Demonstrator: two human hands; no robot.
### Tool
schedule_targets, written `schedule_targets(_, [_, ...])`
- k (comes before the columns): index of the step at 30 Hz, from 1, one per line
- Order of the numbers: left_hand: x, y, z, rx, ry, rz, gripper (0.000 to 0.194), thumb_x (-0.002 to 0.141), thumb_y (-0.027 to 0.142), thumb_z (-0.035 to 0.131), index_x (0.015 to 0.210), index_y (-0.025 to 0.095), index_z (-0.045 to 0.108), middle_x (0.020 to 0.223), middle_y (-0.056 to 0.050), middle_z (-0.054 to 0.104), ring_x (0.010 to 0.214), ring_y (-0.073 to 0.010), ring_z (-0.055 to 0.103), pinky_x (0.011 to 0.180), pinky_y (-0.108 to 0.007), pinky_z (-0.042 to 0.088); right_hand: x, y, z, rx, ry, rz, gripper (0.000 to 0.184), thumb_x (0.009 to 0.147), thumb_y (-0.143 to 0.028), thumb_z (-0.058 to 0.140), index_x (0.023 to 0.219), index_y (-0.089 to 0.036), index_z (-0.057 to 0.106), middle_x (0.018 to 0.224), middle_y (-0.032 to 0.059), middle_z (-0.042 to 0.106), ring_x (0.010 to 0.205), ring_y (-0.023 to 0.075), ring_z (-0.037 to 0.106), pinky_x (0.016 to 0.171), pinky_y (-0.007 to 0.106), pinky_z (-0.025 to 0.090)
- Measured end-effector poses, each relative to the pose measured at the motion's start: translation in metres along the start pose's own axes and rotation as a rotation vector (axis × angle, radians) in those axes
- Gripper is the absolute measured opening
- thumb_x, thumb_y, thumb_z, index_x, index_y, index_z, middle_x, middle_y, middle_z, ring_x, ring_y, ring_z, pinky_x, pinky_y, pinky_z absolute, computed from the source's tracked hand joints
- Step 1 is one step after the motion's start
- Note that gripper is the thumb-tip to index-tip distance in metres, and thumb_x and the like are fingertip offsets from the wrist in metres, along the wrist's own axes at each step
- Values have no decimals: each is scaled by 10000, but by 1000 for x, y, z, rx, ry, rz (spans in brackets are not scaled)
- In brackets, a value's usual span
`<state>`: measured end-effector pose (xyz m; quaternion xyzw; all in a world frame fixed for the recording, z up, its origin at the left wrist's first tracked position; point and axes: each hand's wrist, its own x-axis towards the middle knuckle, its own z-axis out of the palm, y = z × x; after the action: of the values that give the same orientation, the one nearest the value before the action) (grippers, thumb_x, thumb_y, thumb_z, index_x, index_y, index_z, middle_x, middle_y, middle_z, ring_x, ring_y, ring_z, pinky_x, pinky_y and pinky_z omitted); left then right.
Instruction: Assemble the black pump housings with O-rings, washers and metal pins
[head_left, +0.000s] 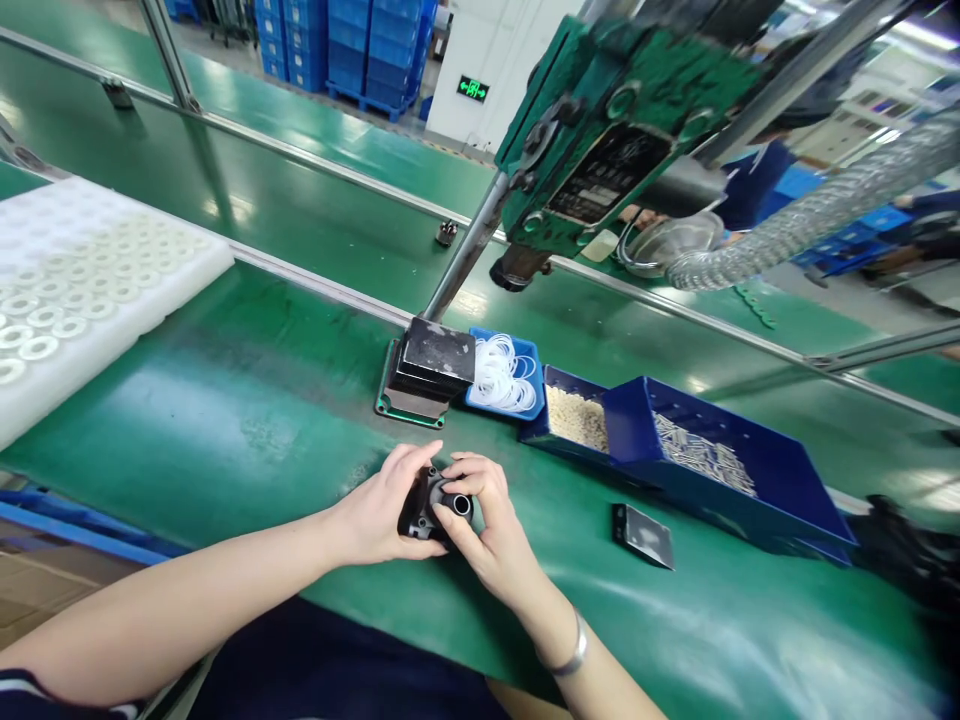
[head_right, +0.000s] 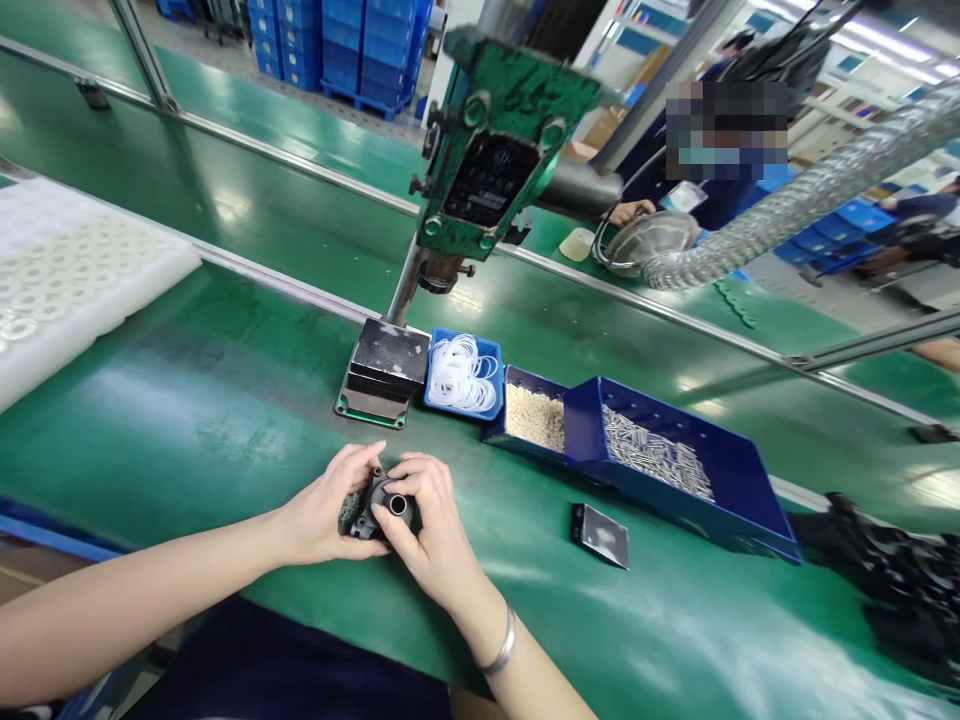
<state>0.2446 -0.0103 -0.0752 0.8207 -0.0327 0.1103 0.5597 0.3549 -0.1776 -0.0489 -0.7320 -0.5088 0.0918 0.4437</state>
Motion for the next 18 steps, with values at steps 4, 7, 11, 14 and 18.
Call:
schedule_targets(4, [-1, 0, 0, -6, 7, 4, 1133, 694, 253, 861, 1557, 304, 131, 1393, -144, 394, 1250, -304, 526, 1053, -528, 500, 2, 1, 0, 2, 4, -17, 142, 947, -245, 600, 1058, -265, 514, 1114, 74, 591, 1221, 277, 509, 1009, 515, 435])
schedule_targets(7, [-1, 1, -1, -26, 15, -5, 1130, 677, 256, 875, 1555, 286, 164, 1391, -152, 412, 1245, -315, 542, 1042, -525, 506, 3, 2, -1, 18, -12, -43, 133, 951, -251, 597, 1054, -261, 514, 1112, 76, 592, 1214, 274, 515, 1003, 509, 445])
schedule_targets(11, [-1, 1, -1, -35, 10, -21, 1136, 658, 272, 890, 1547, 288, 182, 1373, -138, 429, 1235, -305, 552, 1046, -526, 505, 5, 2, -2, 44, -32, -44, 132, 953, -246, 599, 1050, -261, 511, 1116, 75, 586, 1221, 267, 505, 1010, 503, 442])
schedule_targets(14, [0, 0, -1, -20, 5, -9, 1098, 677, 273, 879, 1533, 290, 192, 1389, -141, 407, 1251, -302, 543, 1059, -526, 498, 5, 1, -2, 57, -31, -28, 139, 950, -239, 603, 1049, -262, 508, 1118, 72, 580, 1224, 262, 498, 1020, 497, 436])
schedule_targets(18, [1, 0, -3, -9, 6, 67, 1007, 688, 261, 868, 1474, 293, 239, 1386, -150, 385, 1274, -323, 520, 1055, -534, 498, 4, 1, -2, 74, -28, -16, 144, 955, -238, 594, 1053, -268, 492, 1125, 72, 566, 1233, 262, 493, 1032, 497, 437])
